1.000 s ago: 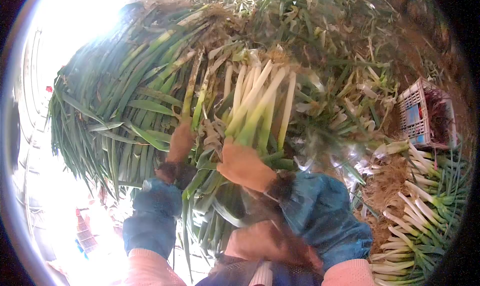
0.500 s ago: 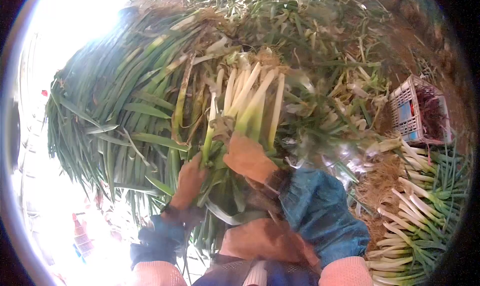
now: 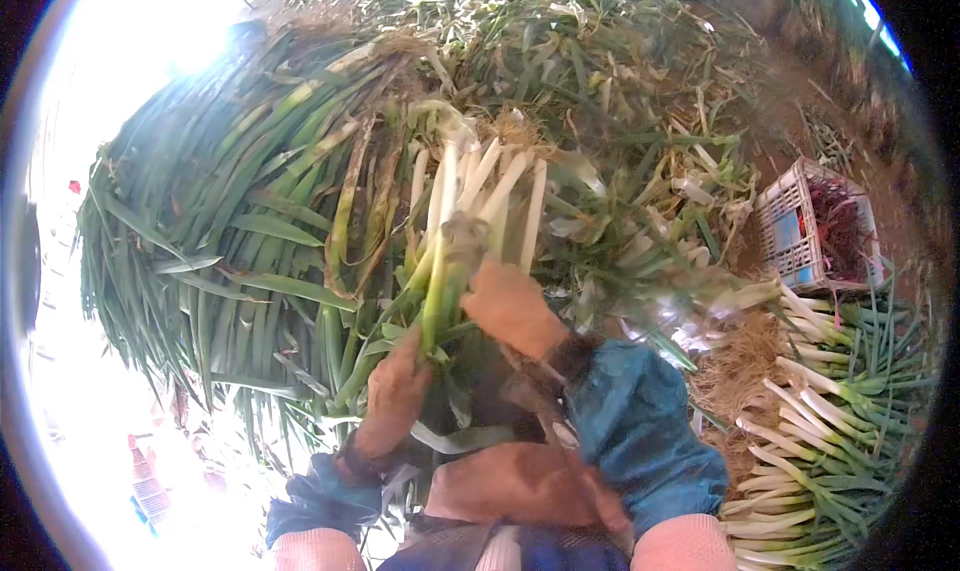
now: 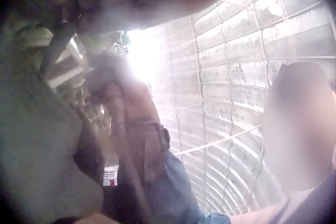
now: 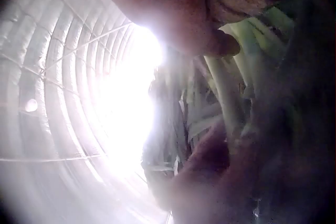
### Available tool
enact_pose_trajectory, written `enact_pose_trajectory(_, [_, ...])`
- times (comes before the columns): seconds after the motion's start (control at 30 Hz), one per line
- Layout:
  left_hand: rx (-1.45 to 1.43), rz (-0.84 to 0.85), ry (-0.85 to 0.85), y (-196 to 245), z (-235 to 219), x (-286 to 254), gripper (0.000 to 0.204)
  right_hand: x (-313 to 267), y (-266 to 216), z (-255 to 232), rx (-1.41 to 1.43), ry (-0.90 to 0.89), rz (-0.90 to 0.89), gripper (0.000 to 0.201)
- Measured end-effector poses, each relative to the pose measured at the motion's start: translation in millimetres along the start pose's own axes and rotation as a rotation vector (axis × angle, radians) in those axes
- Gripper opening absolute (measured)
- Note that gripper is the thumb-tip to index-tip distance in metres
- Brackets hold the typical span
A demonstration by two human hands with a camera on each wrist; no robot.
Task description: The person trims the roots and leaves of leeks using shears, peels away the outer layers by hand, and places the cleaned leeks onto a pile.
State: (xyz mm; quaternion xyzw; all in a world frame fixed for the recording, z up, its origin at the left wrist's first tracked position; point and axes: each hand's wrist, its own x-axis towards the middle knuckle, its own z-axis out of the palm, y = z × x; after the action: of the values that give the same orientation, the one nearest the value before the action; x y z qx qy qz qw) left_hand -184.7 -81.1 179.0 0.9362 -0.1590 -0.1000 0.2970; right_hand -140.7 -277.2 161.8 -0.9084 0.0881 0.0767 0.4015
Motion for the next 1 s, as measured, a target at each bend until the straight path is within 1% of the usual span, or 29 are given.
enact_pose_trajectory(0.1, [0.000,0.049,0.009,-5.9,6.3,-5.7,0.048,10.8,10.1,-3.8,-0.071,0.121,0.108,0.048])
enact_pose_trajectory(0.13, [-0.010,0.069,0.021,-7.3,6.0,-8.8,0.049,11.0,7.5,-1.5,-0.117,0.117,0.094,0.049])
enact_pose_trajectory(0.23, [-0.007,0.011,-0.001,-3.4,-0.4,2.4,0.040,5.5,-1.7,-9.0,-0.081,0.166,0.094,0.049])
enact_pose_trajectory(0.27, [0.018,0.047,-0.030,-5.2,-3.1,5.3,0.039,-2.4,-11.3,-9.1,-0.050,0.046,0.055,0.048])
enact_pose_trajectory(0.33, [0.067,0.121,-0.084,-12.4,-8.8,14.2,0.038,-4.1,-3.5,11.5,-0.046,-0.017,-0.010,0.049])
enact_pose_trajectory(0.37, [0.223,0.375,-0.005,-34.5,-16.3,22.5,0.037,-4.0,1.0,19.3,-0.041,-0.048,-0.041,0.049])
enact_pose_trajectory(0.4, [0.382,0.633,0.072,-58.8,-30.2,32.7,0.036,-3.7,-2.3,12.8,-0.030,-0.047,-0.039,0.050])
enact_pose_trajectory(0.47, [-0.009,-0.188,0.065,-65.4,-62.7,56.5,0.036,-1.2,-2.6,8.3,0.012,-0.063,-0.020,0.048])
enact_pose_trajectory(0.5, [0.199,-0.208,0.127,-106.7,-63.0,65.4,0.039,-1.2,-2.9,7.3,0.032,-0.071,-0.011,0.048])
enact_pose_trajectory(0.53, [0.411,-0.225,0.186,-158.4,-52.3,77.2,0.044,-3.3,-5.0,7.2,0.033,-0.076,-0.026,0.047])
enact_pose_trajectory(0.6, [0.428,-0.204,0.260,-223.4,-30.0,93.9,0.056,-7.7,-10.1,10.2,0.041,-0.082,-0.053,0.046])
enact_pose_trajectory(0.63, [0.434,-0.195,0.295,-228.5,-28.0,97.1,0.063,-7.8,-10.7,12.1,0.051,-0.082,-0.071,0.047])
enact_pose_trajectory(0.67, [0.365,-0.285,0.304,-233.1,-24.6,102.9,0.068,-7.1,-11.1,13.3,0.059,-0.081,-0.089,0.047])
enact_pose_trajectory(0.73, [0.216,-0.468,0.321,-224.6,-17.5,114.9,0.079,-7.6,-12.5,14.8,0.080,-0.093,-0.105,0.048])
enact_pose_trajectory(0.83, [0.158,-0.432,0.300,-217.0,-26.5,116.9,0.078,-8.7,-20.1,13.5,0.097,-0.120,-0.102,0.048])
enact_pose_trajectory(0.87, [0.192,-0.417,0.290,-213.6,-26.9,117.3,0.077,-10.0,-23.1,13.4,0.080,-0.129,-0.102,0.048])
enact_pose_trajectory(0.9, [0.229,-0.401,0.279,-192.4,-31.5,115.2,0.076,-11.9,-26.6,13.5,0.065,-0.137,-0.101,0.048])
enact_pose_trajectory(1.0, [0.305,-0.362,0.270,-134.6,-46.8,105.4,0.079,-24.6,-40.2,12.6,0.116,-0.189,-0.199,0.048])
